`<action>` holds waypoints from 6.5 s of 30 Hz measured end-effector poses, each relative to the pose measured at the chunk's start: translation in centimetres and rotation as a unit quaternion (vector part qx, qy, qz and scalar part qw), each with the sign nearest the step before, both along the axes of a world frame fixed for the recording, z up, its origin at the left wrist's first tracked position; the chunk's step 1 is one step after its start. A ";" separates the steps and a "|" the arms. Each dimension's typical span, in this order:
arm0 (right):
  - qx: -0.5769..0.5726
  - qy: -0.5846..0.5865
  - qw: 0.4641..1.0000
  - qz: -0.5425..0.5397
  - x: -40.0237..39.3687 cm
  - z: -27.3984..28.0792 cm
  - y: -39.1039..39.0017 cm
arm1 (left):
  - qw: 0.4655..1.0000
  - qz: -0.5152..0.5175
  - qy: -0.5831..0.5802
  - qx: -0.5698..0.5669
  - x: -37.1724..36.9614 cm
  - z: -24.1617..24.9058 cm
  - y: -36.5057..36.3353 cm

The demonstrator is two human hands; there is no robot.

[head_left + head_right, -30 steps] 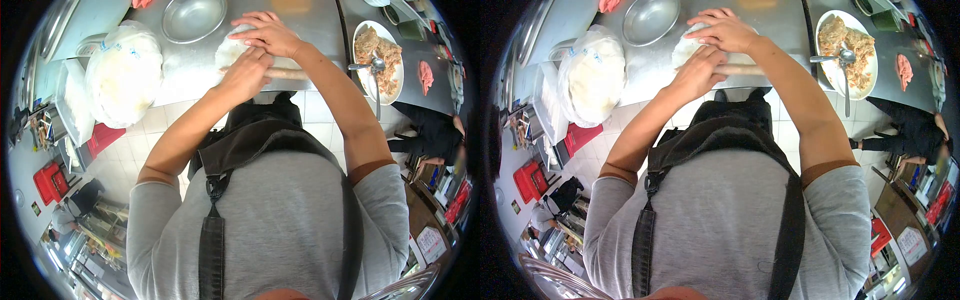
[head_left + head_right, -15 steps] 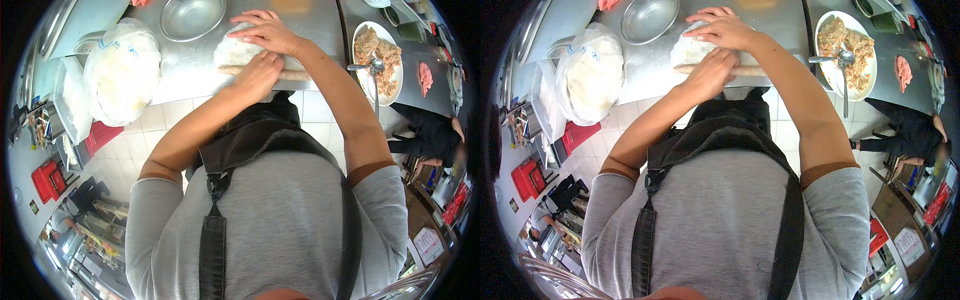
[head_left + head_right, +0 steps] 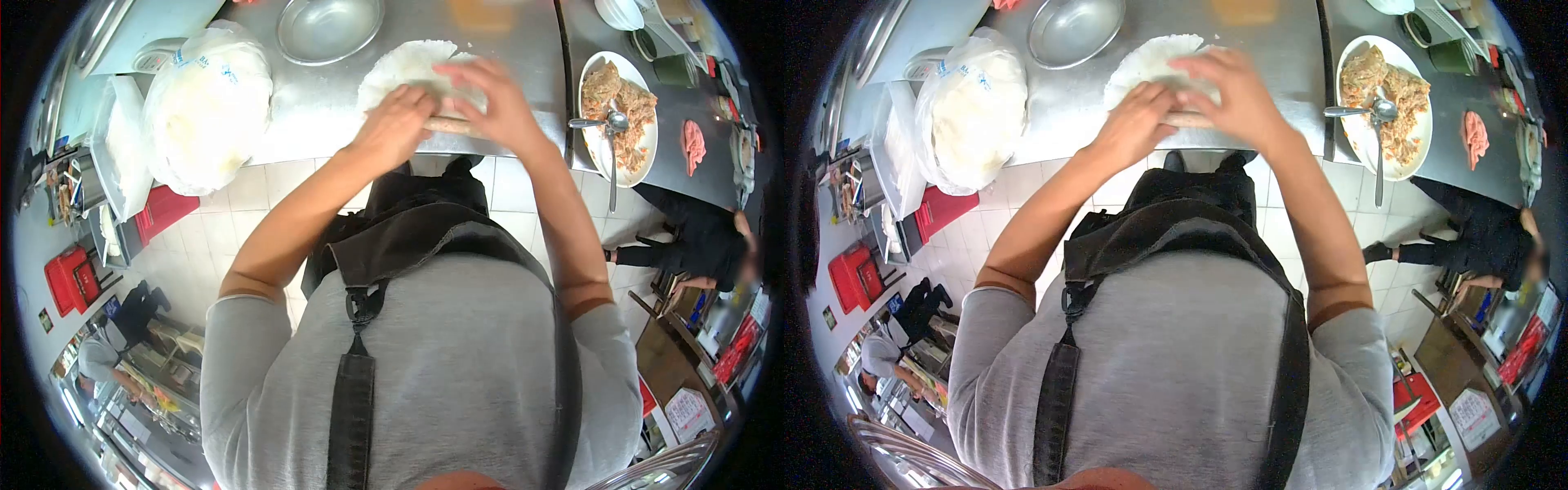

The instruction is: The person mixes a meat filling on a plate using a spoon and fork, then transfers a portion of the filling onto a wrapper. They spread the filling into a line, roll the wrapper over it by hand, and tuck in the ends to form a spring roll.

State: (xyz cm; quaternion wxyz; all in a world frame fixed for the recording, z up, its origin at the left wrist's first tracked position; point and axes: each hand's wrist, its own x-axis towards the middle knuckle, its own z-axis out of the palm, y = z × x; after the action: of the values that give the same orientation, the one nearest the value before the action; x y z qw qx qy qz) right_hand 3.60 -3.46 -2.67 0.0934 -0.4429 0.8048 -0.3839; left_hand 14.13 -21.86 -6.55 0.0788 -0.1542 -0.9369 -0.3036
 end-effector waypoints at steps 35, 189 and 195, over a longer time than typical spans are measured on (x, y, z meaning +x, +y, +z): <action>-0.034 0.053 0.995 -0.075 2.9 -3.2 0.9 | 0.974 0.070 -0.042 0.213 0.1 0.5 -2.4; 0.014 0.224 0.958 -0.176 5.4 -5.7 -0.1 | 0.886 -0.243 0.087 -0.386 -8.3 5.5 -7.0; 0.011 0.221 0.959 -0.176 5.4 -6.0 -0.3 | 0.901 -0.240 0.046 -0.360 -9.3 7.8 -8.6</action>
State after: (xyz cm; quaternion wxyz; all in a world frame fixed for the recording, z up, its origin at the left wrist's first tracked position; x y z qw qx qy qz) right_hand 8.99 -3.71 -8.66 -0.1507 -0.3668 0.8750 -0.2776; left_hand 4.84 -30.46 1.21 -0.0142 -0.4059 -0.9123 0.0518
